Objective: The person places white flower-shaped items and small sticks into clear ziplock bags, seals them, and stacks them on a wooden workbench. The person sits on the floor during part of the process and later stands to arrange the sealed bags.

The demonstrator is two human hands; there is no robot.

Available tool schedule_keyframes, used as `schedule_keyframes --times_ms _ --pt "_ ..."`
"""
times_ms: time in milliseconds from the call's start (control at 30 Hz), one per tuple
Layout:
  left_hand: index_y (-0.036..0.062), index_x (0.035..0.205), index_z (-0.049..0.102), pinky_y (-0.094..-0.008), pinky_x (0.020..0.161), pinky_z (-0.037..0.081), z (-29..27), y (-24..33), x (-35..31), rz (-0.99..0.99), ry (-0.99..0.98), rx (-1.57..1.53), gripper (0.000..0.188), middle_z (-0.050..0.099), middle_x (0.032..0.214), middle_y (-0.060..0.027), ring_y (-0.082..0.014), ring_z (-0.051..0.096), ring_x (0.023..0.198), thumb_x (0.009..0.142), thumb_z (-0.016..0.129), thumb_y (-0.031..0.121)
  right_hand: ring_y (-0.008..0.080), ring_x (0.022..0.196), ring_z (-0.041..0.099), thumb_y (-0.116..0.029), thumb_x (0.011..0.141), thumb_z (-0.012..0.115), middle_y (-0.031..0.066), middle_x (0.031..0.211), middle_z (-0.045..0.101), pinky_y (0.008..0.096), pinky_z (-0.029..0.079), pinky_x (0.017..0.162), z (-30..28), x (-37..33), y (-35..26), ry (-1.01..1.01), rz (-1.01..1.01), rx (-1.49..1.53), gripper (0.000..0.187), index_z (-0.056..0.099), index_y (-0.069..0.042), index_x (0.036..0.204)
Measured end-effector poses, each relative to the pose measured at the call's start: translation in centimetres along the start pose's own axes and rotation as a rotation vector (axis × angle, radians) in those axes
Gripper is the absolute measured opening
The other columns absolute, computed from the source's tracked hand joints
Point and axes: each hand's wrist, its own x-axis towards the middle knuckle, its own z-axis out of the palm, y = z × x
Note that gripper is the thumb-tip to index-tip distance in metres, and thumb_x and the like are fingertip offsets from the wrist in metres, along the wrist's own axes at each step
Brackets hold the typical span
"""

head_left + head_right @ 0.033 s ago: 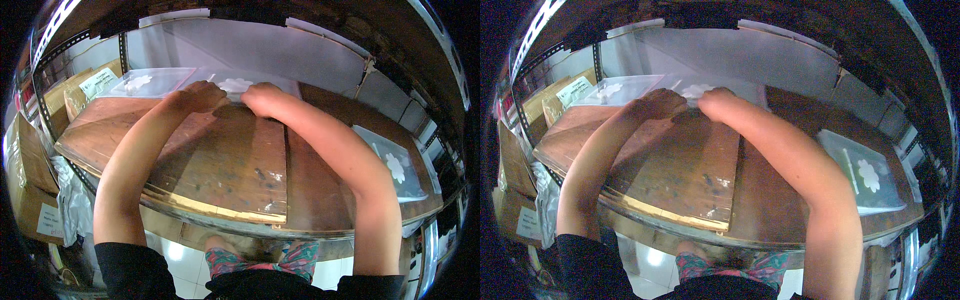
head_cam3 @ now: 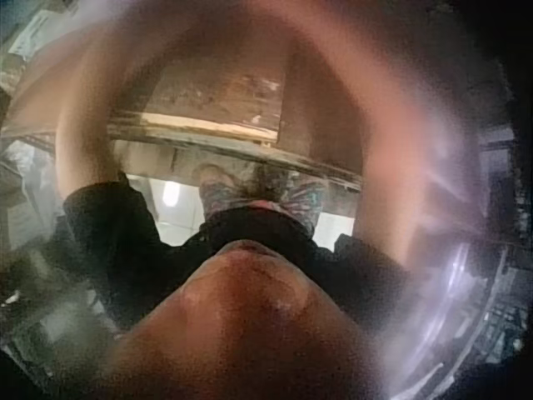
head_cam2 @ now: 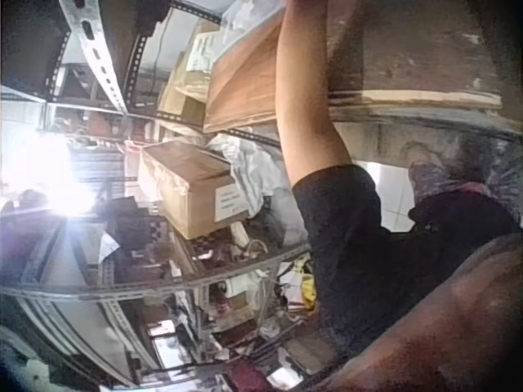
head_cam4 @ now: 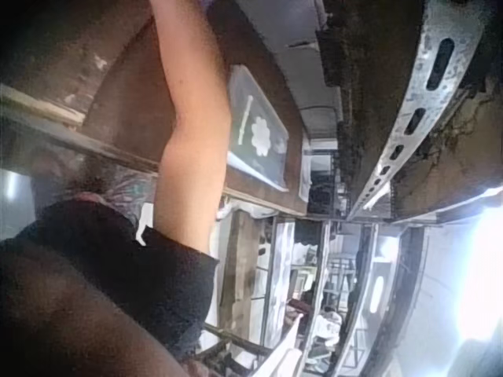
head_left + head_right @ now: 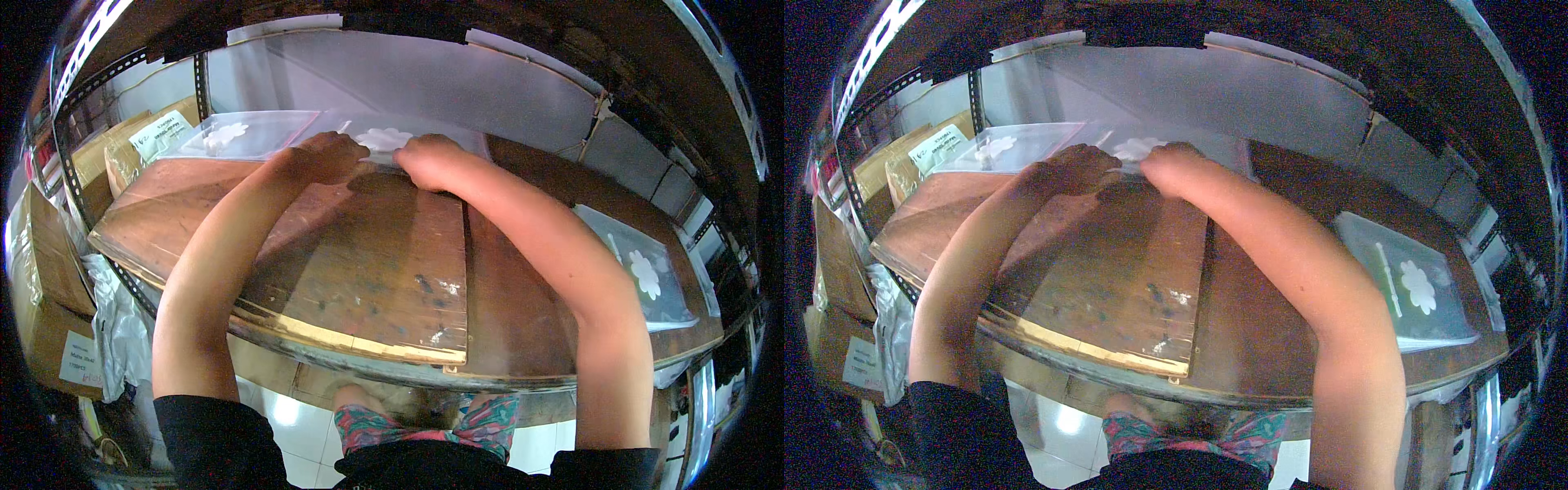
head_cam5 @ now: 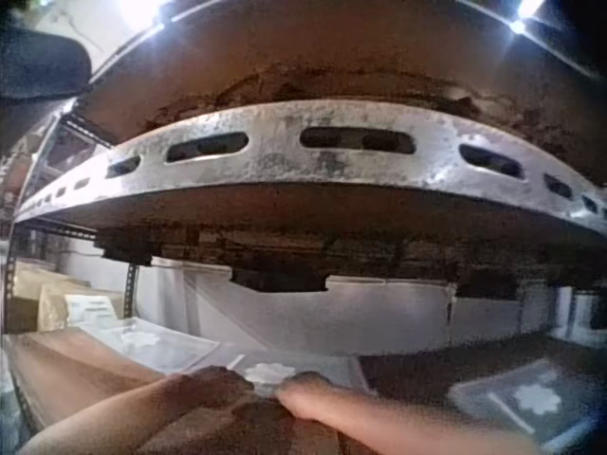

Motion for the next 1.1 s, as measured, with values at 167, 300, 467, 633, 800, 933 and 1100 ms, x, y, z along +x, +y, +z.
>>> schedule_keyframes --times_ms 167,300,467,633,800,933,1100 --pt "0.0071 0.114 0.062 -0.0502 0.093 0.046 0.2 -1.4 -0.4 0.029 0.156 -0.130 0.047 0.065 0.107 -0.0219 -0.0400 0.062 0.102 0.092 0.051 0.047 0.0345 0.101 0.065 -0.009 0.077 0.063 0.0174 0.110 0.066 0.0430 0.053 0.084 0.2 0.4 1.9 0.026 -0.001 0.089 0.031 0.068 -0.005 0.107" --pt "0.0055 0.111 0.060 -0.0490 0.090 0.049 -0.1 -1.5 0.4 0.024 0.057 -0.036 0.037 0.066 0.104 -0.0215 -0.0391 0.063 0.101 0.093 0.051 0.036 0.0347 0.102 0.064 -0.012 0.074 0.067 0.0166 0.112 0.066 0.0430 0.053 0.085 -1.7 0.3 2.0 -0.121 -0.031 0.046 0.031 0.069 -0.006 0.105" --pt "0.0051 0.102 0.057 -0.0486 0.084 0.052 -0.1 0.3 0.5 -0.068 0.064 0.138 0.023 0.066 0.098 -0.0203 -0.0372 0.065 0.097 0.094 0.045 0.024 0.0372 0.099 0.063 -0.009 0.076 0.062 0.0206 0.105 0.065 0.0464 0.052 0.082 -1.5 0.8 1.3 -0.069 -0.030 0.035 0.032 0.063 -0.002 0.107" --pt "0.0058 0.105 0.056 -0.0476 0.082 0.053 0.8 0.3 1.4 -0.103 0.185 0.094 0.022 0.067 0.094 -0.0196 -0.0369 0.067 0.091 0.092 0.047 0.022 0.0394 0.102 0.062 -0.008 0.081 0.056 0.0225 0.107 0.064 0.0483 0.050 0.084 0.6 1.0 1.3 0.197 -0.050 0.057 0.028 0.060 -0.002 0.108" --pt "0.0074 0.112 0.057 -0.0485 0.082 0.053 0.7 -0.3 0.7 -0.117 0.289 0.022 0.029 0.067 0.097 -0.0200 -0.0384 0.066 0.092 0.095 0.044 0.027 0.0412 0.099 0.062 -0.007 0.084 0.050 0.0235 0.105 0.064 0.0498 0.050 0.084 1.0 0.3 1.7 0.257 -0.008 0.143 0.024 0.058 -0.001 0.106" --pt "0.0066 0.128 0.051 -0.0511 0.081 0.053 -0.3 -1.6 -1.7 -0.330 0.626 -0.101 0.047 0.062 0.113 -0.0253 -0.0401 0.066 0.093 0.097 0.042 0.042 0.0409 0.098 0.062 -0.010 0.085 0.050 0.0236 0.105 0.063 0.0495 0.050 0.083 -0.4 -1.9 2.8 0.301 -0.019 0.141 0.023 0.057 -0.002 0.106" --pt "0.0048 0.128 0.052 -0.0389 0.076 0.055 -3.1 -4.9 -7.3 -0.551 0.203 -0.204 0.052 0.064 0.109 -0.0228 -0.0318 0.066 0.092 0.095 0.050 0.044 0.0405 0.102 0.061 -0.011 0.090 0.044 0.0226 0.106 0.062 0.0497 0.049 0.087 -1.2 -6.5 3.4 0.389 -0.184 0.161 0.020 0.054 -0.001 0.104"
